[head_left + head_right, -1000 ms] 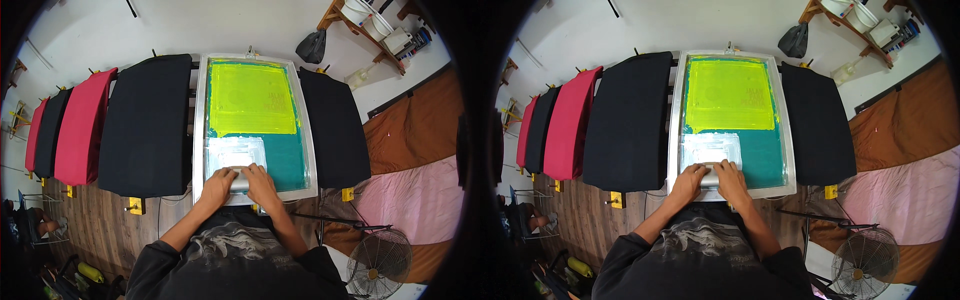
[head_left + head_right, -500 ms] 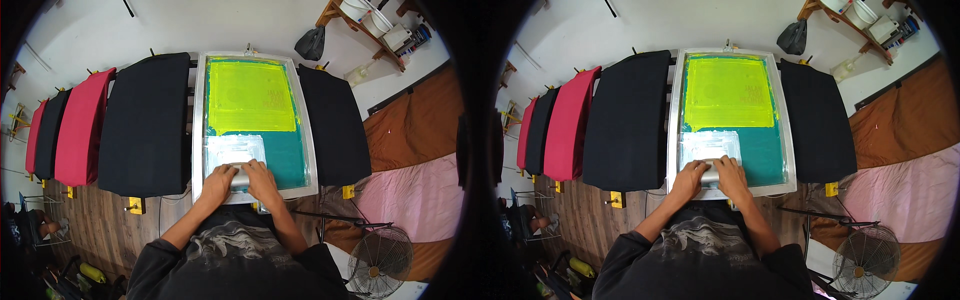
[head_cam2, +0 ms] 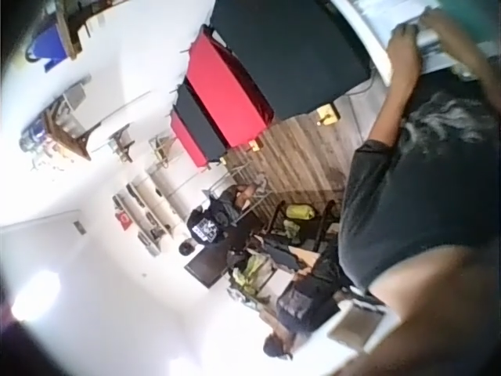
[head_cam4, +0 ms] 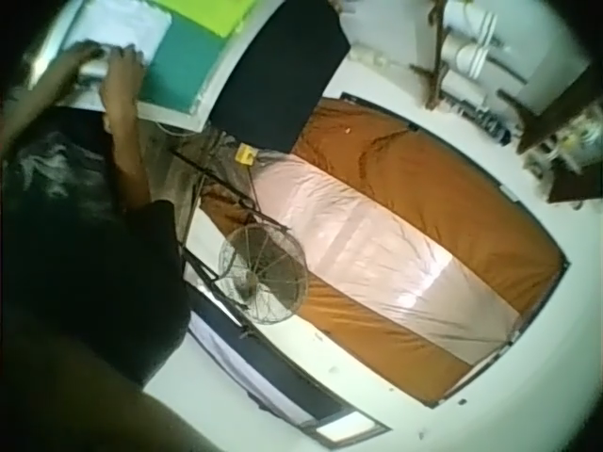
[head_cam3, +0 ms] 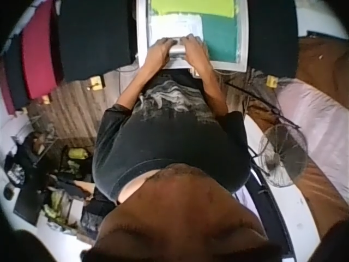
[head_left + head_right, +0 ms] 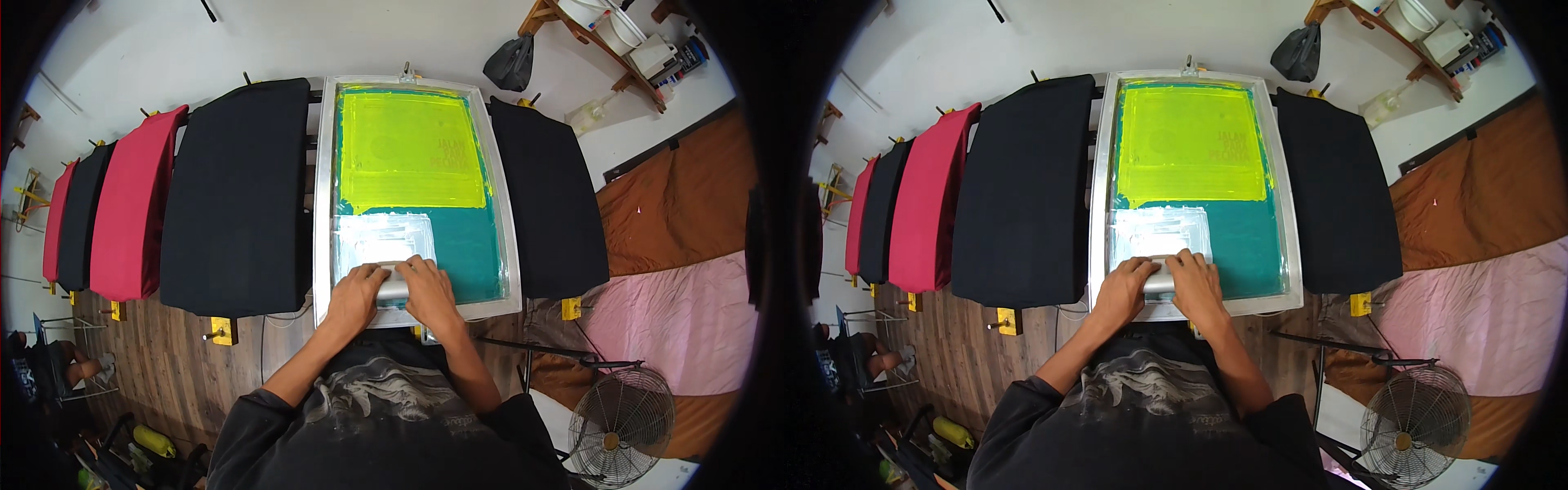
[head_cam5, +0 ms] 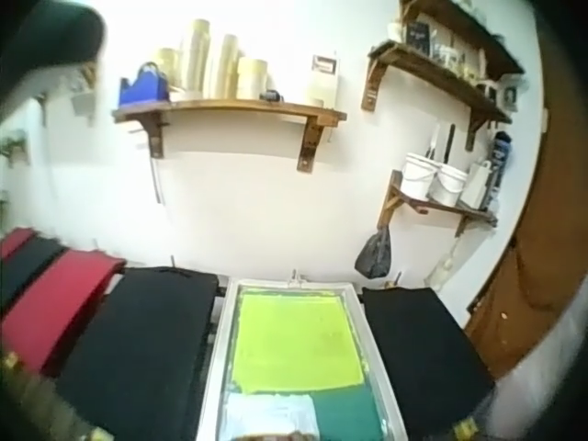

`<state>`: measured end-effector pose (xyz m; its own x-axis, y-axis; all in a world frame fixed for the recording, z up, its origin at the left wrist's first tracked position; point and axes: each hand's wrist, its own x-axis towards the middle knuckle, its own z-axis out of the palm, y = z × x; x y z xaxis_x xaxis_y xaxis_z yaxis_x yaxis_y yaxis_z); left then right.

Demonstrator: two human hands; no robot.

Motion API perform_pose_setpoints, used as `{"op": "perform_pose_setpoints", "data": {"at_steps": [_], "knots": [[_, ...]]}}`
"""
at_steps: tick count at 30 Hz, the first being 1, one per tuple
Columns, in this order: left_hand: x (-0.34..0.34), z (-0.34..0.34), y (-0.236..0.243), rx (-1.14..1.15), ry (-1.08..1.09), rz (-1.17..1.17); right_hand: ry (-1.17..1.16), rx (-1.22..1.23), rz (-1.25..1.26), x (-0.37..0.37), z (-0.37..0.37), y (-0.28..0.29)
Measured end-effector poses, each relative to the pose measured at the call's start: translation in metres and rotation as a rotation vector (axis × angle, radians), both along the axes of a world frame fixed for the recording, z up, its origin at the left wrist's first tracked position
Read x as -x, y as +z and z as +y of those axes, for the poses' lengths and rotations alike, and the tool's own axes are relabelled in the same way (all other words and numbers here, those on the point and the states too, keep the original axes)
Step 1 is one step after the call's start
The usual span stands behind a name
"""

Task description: The person is performing screen printing on a black t-shirt using white ink and a squeegee.

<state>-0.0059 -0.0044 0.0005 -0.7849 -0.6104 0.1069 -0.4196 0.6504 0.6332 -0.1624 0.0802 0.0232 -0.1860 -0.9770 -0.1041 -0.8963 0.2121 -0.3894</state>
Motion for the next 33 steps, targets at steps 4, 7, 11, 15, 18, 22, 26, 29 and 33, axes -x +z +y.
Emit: {"op": "perform_pose_setpoints", "data": {"at_steps": [4, 7, 11, 15, 18, 22, 26, 29, 33], "knots": [[-0.012, 0.019, -0.014, 0.069, -0.015, -0.010, 0.014, 0.079, -0.053, -0.011, 0.020, -0.013], [-0.017, 0.022, -0.002, -0.063, -0.072, -0.082, 0.030, 0.012, -0.063, -0.012, 0.029, -0.010], [-0.011, 0.009, 0.017, -0.094, -0.065, -0.136, 0.030, -0.129, -0.075, -0.008, 0.014, 0.011], [-0.007, 0.007, 0.013, -0.050, -0.028, -0.064, 0.012, -0.053, -0.013, -0.005, 0.008, 0.009], [-0.011, 0.019, -0.009, 0.020, -0.022, -0.036, 0.035, 0.018, 0.039, -0.010, 0.019, -0.013], [-0.017, 0.028, -0.005, -0.012, -0.063, -0.091, 0.012, 0.062, -0.025, -0.015, 0.035, -0.010], [-0.014, 0.020, 0.016, -0.098, -0.071, -0.154, 0.041, -0.040, -0.068, -0.009, 0.025, 0.007], [-0.011, 0.015, 0.012, 0.007, -0.030, -0.057, 0.030, -0.025, -0.037, -0.007, 0.017, 0.010], [-0.011, 0.022, -0.010, 0.025, -0.013, -0.041, 0.032, 0.028, 0.006, -0.010, 0.020, -0.009]]}}
